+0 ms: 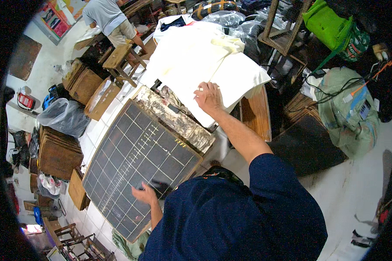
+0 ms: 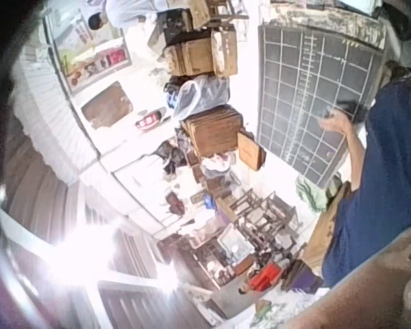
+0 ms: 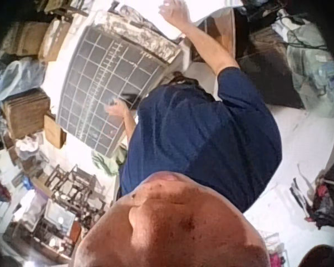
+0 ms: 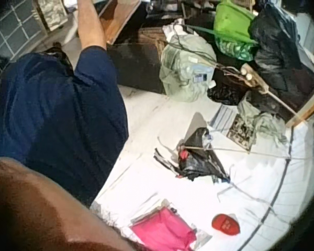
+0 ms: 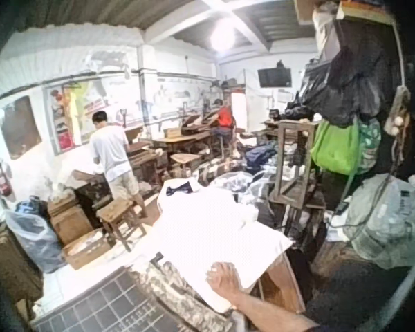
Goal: The person places white t-shirts onto a screen printing frame, aligns them, and smooths the fabric. They repeatedly lift and reposition the screen, then place and adjust additional shirts on the frame in a workshop setting.
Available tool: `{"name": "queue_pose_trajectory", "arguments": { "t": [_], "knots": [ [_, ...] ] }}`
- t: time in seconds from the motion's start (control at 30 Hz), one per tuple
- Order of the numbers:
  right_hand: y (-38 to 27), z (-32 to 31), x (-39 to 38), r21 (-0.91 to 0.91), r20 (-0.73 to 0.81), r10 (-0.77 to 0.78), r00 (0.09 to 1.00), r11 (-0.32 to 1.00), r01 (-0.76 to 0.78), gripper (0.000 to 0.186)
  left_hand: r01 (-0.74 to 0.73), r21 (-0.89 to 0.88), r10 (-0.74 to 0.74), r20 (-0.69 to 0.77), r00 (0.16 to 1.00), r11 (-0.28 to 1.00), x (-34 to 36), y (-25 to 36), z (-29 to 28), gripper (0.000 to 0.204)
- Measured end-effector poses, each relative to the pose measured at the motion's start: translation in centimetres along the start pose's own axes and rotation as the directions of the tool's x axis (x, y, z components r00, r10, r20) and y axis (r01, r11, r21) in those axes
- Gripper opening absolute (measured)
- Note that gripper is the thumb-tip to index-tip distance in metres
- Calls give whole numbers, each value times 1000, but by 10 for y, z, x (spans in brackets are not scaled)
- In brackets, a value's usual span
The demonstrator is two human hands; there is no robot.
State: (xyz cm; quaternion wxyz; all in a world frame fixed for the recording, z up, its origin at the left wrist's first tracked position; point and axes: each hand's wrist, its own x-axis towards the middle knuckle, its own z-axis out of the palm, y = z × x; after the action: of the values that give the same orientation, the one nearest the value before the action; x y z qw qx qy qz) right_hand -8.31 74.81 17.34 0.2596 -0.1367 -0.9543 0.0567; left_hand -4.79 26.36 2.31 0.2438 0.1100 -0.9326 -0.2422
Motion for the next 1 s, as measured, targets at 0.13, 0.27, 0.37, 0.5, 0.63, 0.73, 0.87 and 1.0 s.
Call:
{"name": "queue_pose_trajectory", "arguments": {
  "t": [0.13,0.27,0.37,0.5,0.63,0.73,0.87,1.0],
  "knots": [
    [2,-32,28,435,-327,124,937,900,32,18,21,-405,120,319,940,914,10,122,24,40],
    [6,-102,4,661,-415,209,886,738,135,23,502,-619,243,743,624,604,20,213,11,29],
    [10,-146,-22,776,-333,186,925,611,156,25,518,-591,455,807,377,618,21,270,4,31],
    [18,-180,-30,657,-498,-36,866,637,404,32,655,-538,543,809,226,530,10,345,36,51],
    [24,-211,-31,727,-487,-55,872,527,440,31,-125,-777,537,299,789,617,-12,394,66,86],
    [44,-241,-26,758,-505,-108,856,419,500,23,-324,-626,390,-34,920,709,15,411,63,78],
    [79,-265,21,641,-599,-130,790,513,570,27,-515,-469,612,71,788,717,99,408,23,44],
    [116,-280,114,915,-200,346,917,401,48,19,-651,-564,674,-210,708,508,174,400,-44,21]
  ]
}}
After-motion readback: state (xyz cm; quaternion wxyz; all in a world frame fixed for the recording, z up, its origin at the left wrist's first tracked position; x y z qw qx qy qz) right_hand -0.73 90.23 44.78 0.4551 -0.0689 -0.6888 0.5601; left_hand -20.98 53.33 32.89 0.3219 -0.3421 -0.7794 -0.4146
